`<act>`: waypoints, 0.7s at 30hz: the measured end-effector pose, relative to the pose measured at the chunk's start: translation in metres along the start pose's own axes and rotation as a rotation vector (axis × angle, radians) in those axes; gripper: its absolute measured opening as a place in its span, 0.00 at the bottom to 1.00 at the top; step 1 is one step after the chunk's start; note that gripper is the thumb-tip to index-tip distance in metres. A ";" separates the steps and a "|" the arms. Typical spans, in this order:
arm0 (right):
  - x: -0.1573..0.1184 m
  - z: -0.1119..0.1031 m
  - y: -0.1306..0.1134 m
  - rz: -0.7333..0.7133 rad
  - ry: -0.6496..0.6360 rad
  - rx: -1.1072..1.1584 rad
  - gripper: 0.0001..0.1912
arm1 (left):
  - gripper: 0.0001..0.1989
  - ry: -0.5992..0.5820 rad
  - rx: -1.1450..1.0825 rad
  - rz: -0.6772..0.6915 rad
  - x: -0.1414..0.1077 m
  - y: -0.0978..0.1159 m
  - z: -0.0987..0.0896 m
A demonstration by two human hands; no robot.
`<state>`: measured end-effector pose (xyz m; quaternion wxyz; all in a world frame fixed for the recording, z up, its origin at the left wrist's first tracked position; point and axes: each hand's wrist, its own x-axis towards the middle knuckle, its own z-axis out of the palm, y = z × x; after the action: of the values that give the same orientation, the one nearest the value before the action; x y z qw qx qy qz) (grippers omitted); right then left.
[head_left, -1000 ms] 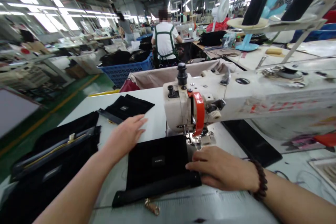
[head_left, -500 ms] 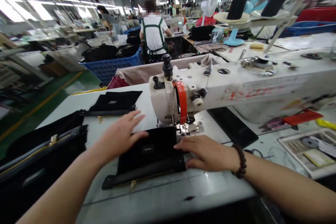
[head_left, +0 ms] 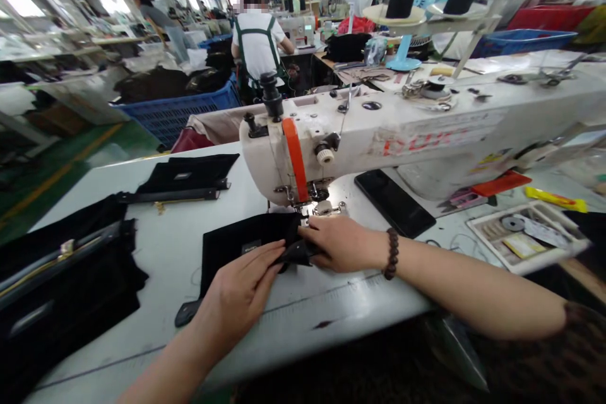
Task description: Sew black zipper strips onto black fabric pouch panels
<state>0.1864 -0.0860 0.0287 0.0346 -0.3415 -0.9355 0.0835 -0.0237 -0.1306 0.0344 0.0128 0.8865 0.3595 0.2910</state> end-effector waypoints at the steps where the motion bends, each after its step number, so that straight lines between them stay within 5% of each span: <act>1: 0.004 0.001 0.000 0.030 0.002 -0.031 0.18 | 0.12 0.000 0.007 -0.003 0.003 0.002 -0.002; 5: 0.014 0.004 0.000 0.084 -0.029 -0.143 0.09 | 0.13 -0.011 0.031 0.009 0.011 0.010 -0.002; 12: -0.002 0.008 0.003 -0.156 -0.094 -0.154 0.09 | 0.17 -0.213 0.150 0.160 0.006 0.022 0.011; 21: -0.053 0.018 -0.017 -0.049 0.270 -0.102 0.08 | 0.15 -0.278 0.225 0.203 -0.008 0.022 0.020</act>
<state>0.2141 -0.1349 0.0140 0.1448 -0.3277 -0.9335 -0.0115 -0.0041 -0.1486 0.0190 -0.0660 0.9457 0.2933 0.1238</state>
